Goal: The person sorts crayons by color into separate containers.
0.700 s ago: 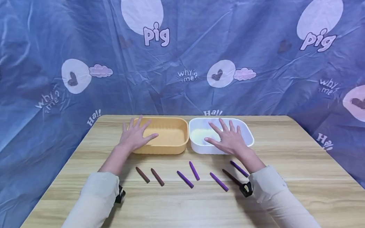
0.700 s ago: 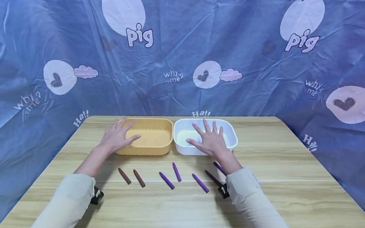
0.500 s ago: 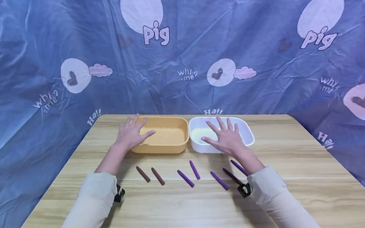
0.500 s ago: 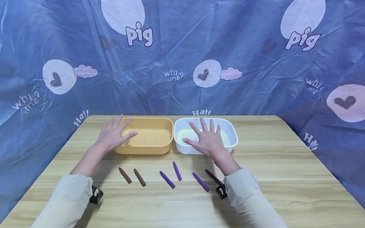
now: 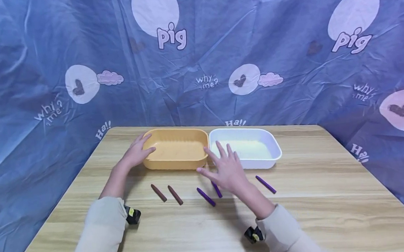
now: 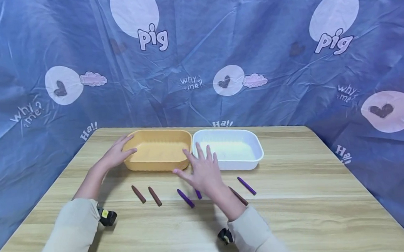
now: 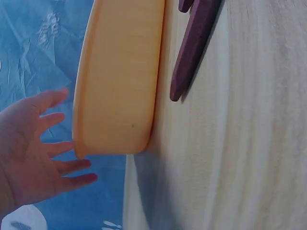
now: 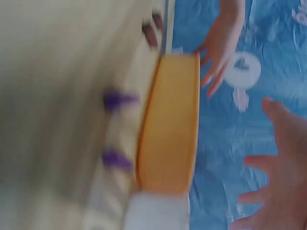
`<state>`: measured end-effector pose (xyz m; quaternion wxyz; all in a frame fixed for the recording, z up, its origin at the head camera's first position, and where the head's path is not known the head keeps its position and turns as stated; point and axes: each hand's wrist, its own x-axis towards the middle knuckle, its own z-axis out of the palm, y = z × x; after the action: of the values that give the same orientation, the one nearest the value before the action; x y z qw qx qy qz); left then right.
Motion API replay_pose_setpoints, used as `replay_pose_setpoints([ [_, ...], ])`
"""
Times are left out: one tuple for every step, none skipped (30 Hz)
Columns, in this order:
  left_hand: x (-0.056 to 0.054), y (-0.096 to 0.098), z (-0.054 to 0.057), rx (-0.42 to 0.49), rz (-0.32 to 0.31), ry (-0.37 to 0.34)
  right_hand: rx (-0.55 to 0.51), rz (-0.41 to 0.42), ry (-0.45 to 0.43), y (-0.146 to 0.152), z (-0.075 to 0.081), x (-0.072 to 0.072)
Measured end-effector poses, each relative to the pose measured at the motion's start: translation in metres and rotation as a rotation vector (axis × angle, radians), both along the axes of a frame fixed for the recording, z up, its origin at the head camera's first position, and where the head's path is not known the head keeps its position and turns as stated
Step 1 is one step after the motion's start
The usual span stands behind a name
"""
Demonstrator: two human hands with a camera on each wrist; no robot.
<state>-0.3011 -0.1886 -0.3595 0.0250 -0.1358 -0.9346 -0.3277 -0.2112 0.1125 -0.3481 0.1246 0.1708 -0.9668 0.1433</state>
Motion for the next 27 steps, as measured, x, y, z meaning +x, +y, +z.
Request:
replay_pose_setpoints([
  [0.001,-0.002,-0.001,0.038,-0.002,0.002,-0.029,0.014,0.009,-0.006,-0.002,0.004],
  [0.001,-0.004,-0.003,0.073,-0.001,0.001,-0.063,0.028,0.017,-0.012,-0.005,0.008],
  [0.002,-0.005,-0.004,0.114,0.002,-0.007,-0.098,0.045,0.026,-0.017,-0.007,0.011],
  [0.003,-0.007,-0.006,0.154,0.007,-0.015,-0.134,0.063,0.032,-0.022,-0.009,0.014],
  [0.003,-0.008,-0.007,0.199,0.01,-0.027,-0.17,0.079,0.033,-0.027,-0.012,0.017],
  [0.004,-0.009,-0.008,0.245,0.016,-0.041,-0.209,0.095,0.029,-0.032,-0.014,0.02],
  [0.004,-0.01,-0.009,0.295,0.018,-0.061,-0.254,0.114,0.018,-0.036,-0.015,0.022],
  [0.004,-0.012,-0.011,0.343,0.024,-0.082,-0.291,0.133,0.006,-0.04,-0.017,0.024],
  [0.004,-0.013,-0.012,0.389,0.028,-0.1,-0.326,0.144,-0.012,-0.043,-0.019,0.025],
  [0.004,-0.014,-0.013,0.436,0.028,-0.114,-0.36,0.152,-0.033,-0.047,-0.02,0.027],
  [0.004,-0.016,-0.014,0.476,0.031,-0.131,-0.388,0.153,-0.059,-0.05,-0.022,0.027],
  [0.004,-0.017,-0.015,0.511,0.039,-0.143,-0.416,0.157,-0.084,-0.053,-0.023,0.028],
  [0.005,-0.019,-0.016,0.544,0.044,-0.154,-0.445,0.16,-0.116,-0.055,-0.025,0.028],
  [0.005,-0.02,-0.017,0.571,0.054,-0.163,-0.464,0.158,-0.147,-0.058,-0.026,0.028],
  [0.006,-0.021,-0.017,0.598,0.061,-0.17,-0.49,0.151,-0.19,-0.061,-0.028,0.028],
  [0.006,-0.022,-0.018,0.622,0.066,-0.178,-0.512,0.157,-0.223,-0.063,-0.03,0.027],
  [0.007,-0.024,-0.019,0.641,0.071,-0.186,-0.53,0.157,-0.262,-0.065,-0.032,0.026],
  [0.008,-0.025,-0.019,0.663,0.072,-0.194,-0.556,0.163,-0.299,-0.068,-0.034,0.025],
  [0.009,-0.026,-0.02,0.688,0.07,-0.206,-0.575,0.164,-0.334,-0.07,-0.036,0.025],
  [0.01,-0.027,-0.021,0.71,0.067,-0.218,-0.588,0.166,-0.361,-0.071,-0.038,0.024],
  [0.01,-0.027,-0.022,0.73,0.061,-0.231,-0.603,0.168,-0.392,-0.072,-0.041,0.022],
  [0.011,-0.028,-0.023,0.749,0.057,-0.245,-0.611,0.172,-0.414,-0.073,-0.043,0.021],
  [0.011,-0.029,-0.024,0.768,0.052,-0.26,-0.615,0.17,-0.44,-0.074,-0.045,0.02],
  [0.012,-0.029,-0.025,0.783,0.046,-0.273,-0.62,0.171,-0.46,-0.075,-0.047,0.02],
  [0.012,-0.03,-0.027,0.799,0.042,-0.287,-0.619,0.169,-0.477,-0.075,-0.048,0.019],
  [0.012,-0.03,-0.028,0.809,0.038,-0.297,-0.613,0.168,-0.491,-0.075,-0.05,0.018],
  [0.012,-0.031,-0.028,0.816,0.034,-0.306,-0.601,0.164,-0.504,-0.076,-0.051,0.017],
])
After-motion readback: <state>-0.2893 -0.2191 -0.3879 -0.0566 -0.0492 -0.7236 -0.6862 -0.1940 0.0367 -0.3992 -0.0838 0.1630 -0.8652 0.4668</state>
